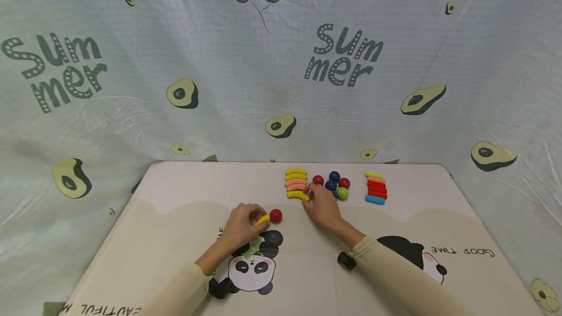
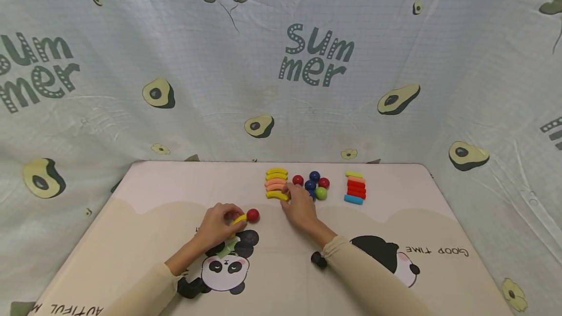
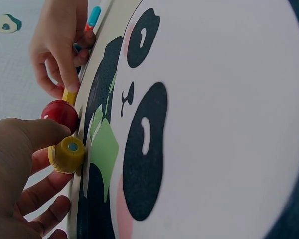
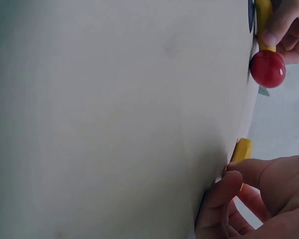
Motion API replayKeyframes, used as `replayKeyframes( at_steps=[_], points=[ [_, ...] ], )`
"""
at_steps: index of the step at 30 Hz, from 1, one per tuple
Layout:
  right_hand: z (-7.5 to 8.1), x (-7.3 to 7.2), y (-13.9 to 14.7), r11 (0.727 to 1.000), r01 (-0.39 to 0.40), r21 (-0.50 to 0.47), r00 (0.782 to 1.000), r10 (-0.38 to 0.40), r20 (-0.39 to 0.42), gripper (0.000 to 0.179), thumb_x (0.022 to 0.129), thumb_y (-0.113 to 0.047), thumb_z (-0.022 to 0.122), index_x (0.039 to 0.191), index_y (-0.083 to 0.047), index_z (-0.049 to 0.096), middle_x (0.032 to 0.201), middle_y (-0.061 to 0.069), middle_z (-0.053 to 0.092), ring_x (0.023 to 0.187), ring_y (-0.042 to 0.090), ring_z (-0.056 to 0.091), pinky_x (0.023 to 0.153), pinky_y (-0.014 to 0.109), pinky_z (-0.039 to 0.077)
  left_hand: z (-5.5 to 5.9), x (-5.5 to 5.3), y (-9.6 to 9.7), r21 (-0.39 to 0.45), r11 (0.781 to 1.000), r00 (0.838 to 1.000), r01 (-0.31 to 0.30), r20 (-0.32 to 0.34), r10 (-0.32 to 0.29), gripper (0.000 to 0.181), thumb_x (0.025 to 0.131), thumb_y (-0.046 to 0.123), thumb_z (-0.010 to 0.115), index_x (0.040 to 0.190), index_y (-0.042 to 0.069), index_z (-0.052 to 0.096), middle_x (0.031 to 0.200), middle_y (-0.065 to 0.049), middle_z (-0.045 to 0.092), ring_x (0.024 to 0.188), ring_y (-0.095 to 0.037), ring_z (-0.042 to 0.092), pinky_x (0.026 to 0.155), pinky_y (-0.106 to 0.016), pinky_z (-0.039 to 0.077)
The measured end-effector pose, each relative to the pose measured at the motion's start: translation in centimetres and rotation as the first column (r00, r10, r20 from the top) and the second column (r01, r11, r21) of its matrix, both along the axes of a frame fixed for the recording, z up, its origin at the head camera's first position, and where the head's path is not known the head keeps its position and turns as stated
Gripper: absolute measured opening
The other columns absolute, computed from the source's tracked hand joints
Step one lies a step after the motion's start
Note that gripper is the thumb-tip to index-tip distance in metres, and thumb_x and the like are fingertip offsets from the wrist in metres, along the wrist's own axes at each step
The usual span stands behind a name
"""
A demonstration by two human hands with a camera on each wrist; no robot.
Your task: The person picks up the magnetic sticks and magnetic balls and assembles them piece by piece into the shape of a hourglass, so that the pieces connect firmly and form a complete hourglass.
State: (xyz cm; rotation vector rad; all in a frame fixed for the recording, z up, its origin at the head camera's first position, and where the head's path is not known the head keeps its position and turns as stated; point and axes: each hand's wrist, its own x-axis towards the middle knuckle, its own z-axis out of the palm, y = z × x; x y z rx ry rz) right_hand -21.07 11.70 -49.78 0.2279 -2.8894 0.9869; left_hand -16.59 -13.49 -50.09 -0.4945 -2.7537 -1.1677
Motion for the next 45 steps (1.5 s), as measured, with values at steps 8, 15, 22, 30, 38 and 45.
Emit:
replayKeyframes(
  at_steps=[8,15,22,30,38,45],
  points=[
    [0.1,1.4,1.1,0.999,-0.037,0.006,0.999,0.037,0.014,0.019,0.089,-0.013,0.08,0.104,-0.013,0.068,0.088,0.001,0.061,0.079,0.018,0.054,0.071,0.034,0.049,0.1,0.0,0.1,-0.016,1.0,1.0,-0.002,0.011,0.002,0.016,0.082,0.016,0.086,0.095,0.011,0.077,0.075,0.007,0.058,0.075,-0.014,0.045,0.067,-0.028,0.037],
    [0.3,2.7,1.9,0.998,-0.057,0.012,0.997,0.056,0.047,0.021,0.088,-0.015,0.082,0.104,-0.014,0.068,0.085,-0.002,0.059,0.079,0.018,0.053,0.073,0.033,0.048,0.0,-0.2,0.1,-0.007,1.0,1.0,-0.004,0.013,0.004,0.016,0.083,0.015,0.086,0.095,0.011,0.077,0.075,0.007,0.059,0.075,-0.015,0.046,0.067,-0.028,0.038],
    [0.8,3.7,2.3,0.998,-0.063,-0.002,0.995,0.063,0.072,0.026,0.087,-0.017,0.083,0.108,-0.014,0.067,0.085,-0.002,0.057,0.079,0.018,0.053,0.07,0.033,0.047,0.2,-0.2,0.0,-0.009,1.0,1.0,-0.006,0.004,0.006,0.016,0.082,0.014,0.086,0.094,0.01,0.077,0.075,0.007,0.058,0.075,-0.015,0.046,0.067,-0.028,0.038],
    [1.8,3.1,2.3,0.988,-0.144,0.057,0.989,0.141,0.053,0.038,0.088,-0.021,0.083,0.122,-0.017,0.067,0.097,0.002,0.063,0.084,0.018,0.056,0.07,0.033,0.05,0.1,-0.1,0.0,-0.006,1.0,1.0,-0.001,0.014,0.001,0.016,0.083,0.015,0.086,0.095,0.01,0.077,0.075,0.008,0.058,0.075,-0.015,0.045,0.066,-0.028,0.038],
    [2.4,1.3,2.3,0.907,-0.422,0.003,0.902,0.419,0.1,0.035,0.091,-0.009,0.077,0.125,-0.012,0.07,0.112,0.003,0.067,0.098,0.021,0.061,0.084,0.034,0.053,0.1,-0.1,0.1,-0.012,1.0,1.0,-0.006,0.02,0.006,0.016,0.083,0.016,0.086,0.095,0.011,0.077,0.075,0.008,0.058,0.075,-0.014,0.045,0.066,-0.028,0.038],
    [2.9,0.1,2.2,0.874,-0.485,0.031,0.863,0.473,0.178,0.031,0.093,-0.006,0.073,0.124,-0.014,0.072,0.099,0.0,0.067,0.087,0.017,0.058,0.079,0.028,0.052,0.1,-0.1,0.2,-0.02,1.0,1.0,-0.006,0.019,0.007,0.015,0.083,0.016,0.085,0.094,0.012,0.077,0.074,0.007,0.057,0.075,-0.014,0.045,0.066,-0.028,0.038]
  ],
)
